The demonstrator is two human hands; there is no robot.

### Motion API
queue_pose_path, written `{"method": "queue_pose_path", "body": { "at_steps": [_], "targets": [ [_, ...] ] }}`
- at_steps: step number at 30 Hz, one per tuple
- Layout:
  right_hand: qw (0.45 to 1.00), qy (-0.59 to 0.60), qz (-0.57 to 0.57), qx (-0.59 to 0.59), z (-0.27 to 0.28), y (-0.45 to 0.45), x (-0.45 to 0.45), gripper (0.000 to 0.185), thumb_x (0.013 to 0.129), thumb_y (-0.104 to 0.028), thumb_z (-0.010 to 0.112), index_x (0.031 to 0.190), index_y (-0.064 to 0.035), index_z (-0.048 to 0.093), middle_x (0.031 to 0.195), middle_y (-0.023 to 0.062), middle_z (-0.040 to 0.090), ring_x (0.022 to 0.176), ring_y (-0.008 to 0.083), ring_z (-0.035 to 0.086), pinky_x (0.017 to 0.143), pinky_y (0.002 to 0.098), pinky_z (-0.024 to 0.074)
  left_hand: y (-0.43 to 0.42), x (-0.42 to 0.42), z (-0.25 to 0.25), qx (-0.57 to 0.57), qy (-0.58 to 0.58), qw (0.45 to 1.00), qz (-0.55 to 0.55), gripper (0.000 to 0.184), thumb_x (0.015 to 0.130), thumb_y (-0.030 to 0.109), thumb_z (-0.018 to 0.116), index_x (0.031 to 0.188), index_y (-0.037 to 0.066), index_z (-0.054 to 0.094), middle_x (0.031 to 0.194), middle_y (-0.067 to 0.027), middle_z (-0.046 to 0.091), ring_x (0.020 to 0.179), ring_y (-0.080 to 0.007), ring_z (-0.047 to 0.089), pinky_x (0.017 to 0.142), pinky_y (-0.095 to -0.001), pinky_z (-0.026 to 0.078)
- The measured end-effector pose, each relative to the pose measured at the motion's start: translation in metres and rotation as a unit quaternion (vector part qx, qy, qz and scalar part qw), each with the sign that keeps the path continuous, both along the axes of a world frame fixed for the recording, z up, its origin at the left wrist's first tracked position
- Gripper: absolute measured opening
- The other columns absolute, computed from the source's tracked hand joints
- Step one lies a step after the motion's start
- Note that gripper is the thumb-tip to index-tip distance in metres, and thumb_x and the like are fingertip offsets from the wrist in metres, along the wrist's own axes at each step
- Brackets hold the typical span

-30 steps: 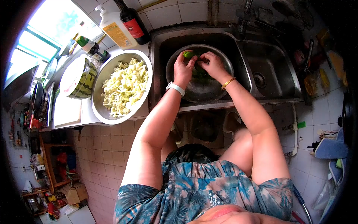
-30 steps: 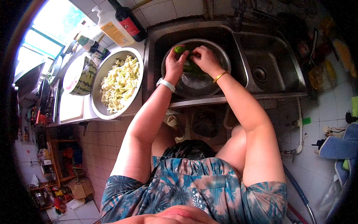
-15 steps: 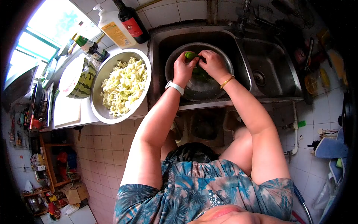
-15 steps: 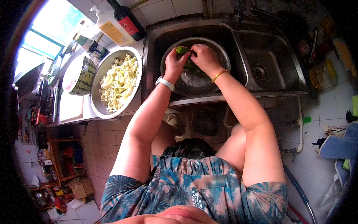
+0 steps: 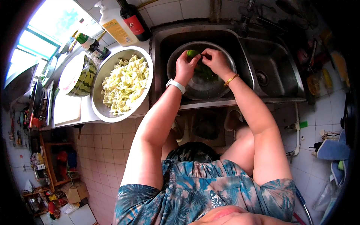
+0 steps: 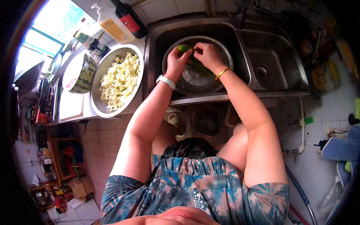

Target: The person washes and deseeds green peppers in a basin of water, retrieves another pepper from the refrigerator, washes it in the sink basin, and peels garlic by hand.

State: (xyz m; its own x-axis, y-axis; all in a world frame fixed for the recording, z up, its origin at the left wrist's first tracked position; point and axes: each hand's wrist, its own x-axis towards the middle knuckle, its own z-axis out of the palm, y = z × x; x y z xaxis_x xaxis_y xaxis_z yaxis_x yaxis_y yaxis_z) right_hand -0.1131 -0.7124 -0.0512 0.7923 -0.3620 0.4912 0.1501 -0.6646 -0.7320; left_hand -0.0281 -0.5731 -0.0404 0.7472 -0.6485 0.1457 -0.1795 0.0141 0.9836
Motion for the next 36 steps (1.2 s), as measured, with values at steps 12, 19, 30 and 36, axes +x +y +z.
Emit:
{"method": "queue_pose_path", "body": {
  "at_steps": [12,19,30,36],
  "targets": [
    [0.989,0.018,0.035,0.146,-0.012,-0.010,0.005,0.018,0.083,-0.014,0.068,0.094,0.0003,0.068,0.082,0.0074,0.070,0.074,0.0127,0.063,0.069,0.0296,0.0494,-0.001,0.001,0.000,-0.063,0.104,0.993,-0.005,0.021,0.090,0.015,0.066,0.105,0.002,0.060,0.098,-0.0045,0.065,0.088,-0.0130,0.063,0.071,-0.0285,0.056],
    [0.971,0.076,0.078,0.215,-0.006,-0.015,0.001,0.023,0.082,-0.017,0.072,0.096,0.0004,0.069,0.089,0.0076,0.070,0.078,0.0128,0.063,0.073,0.0286,0.0499,-0.002,-0.001,0.000,-0.057,0.075,0.995,0.038,0.019,0.087,0.014,0.069,0.100,0.001,0.062,0.088,-0.0048,0.067,0.077,-0.0118,0.063,0.060,-0.0254,0.052],
    [0.985,0.072,0.084,0.133,-0.019,-0.018,0.004,0.019,0.077,-0.011,0.070,0.087,0.0025,0.062,0.075,0.0056,0.064,0.071,0.0116,0.058,0.067,0.0288,0.0471,-0.003,0.010,-0.016,0.007,-0.032,0.999,0.021,0.026,0.084,0.016,0.073,0.101,0.000,0.062,0.086,-0.0042,0.067,0.075,-0.0095,0.059,0.064,-0.0257,0.048],
    [0.984,0.077,0.097,0.125,-0.013,-0.012,0.001,0.018,0.076,-0.010,0.070,0.085,0.0012,0.059,0.071,0.0044,0.061,0.069,0.0106,0.055,0.065,0.0285,0.0459,-0.001,0.002,-0.010,0.052,-0.013,0.999,-0.011,0.023,0.086,0.016,0.071,0.100,-0.001,0.064,0.087,-0.0054,0.067,0.076,-0.0092,0.059,0.066,-0.0271,0.048]
  ]
}}
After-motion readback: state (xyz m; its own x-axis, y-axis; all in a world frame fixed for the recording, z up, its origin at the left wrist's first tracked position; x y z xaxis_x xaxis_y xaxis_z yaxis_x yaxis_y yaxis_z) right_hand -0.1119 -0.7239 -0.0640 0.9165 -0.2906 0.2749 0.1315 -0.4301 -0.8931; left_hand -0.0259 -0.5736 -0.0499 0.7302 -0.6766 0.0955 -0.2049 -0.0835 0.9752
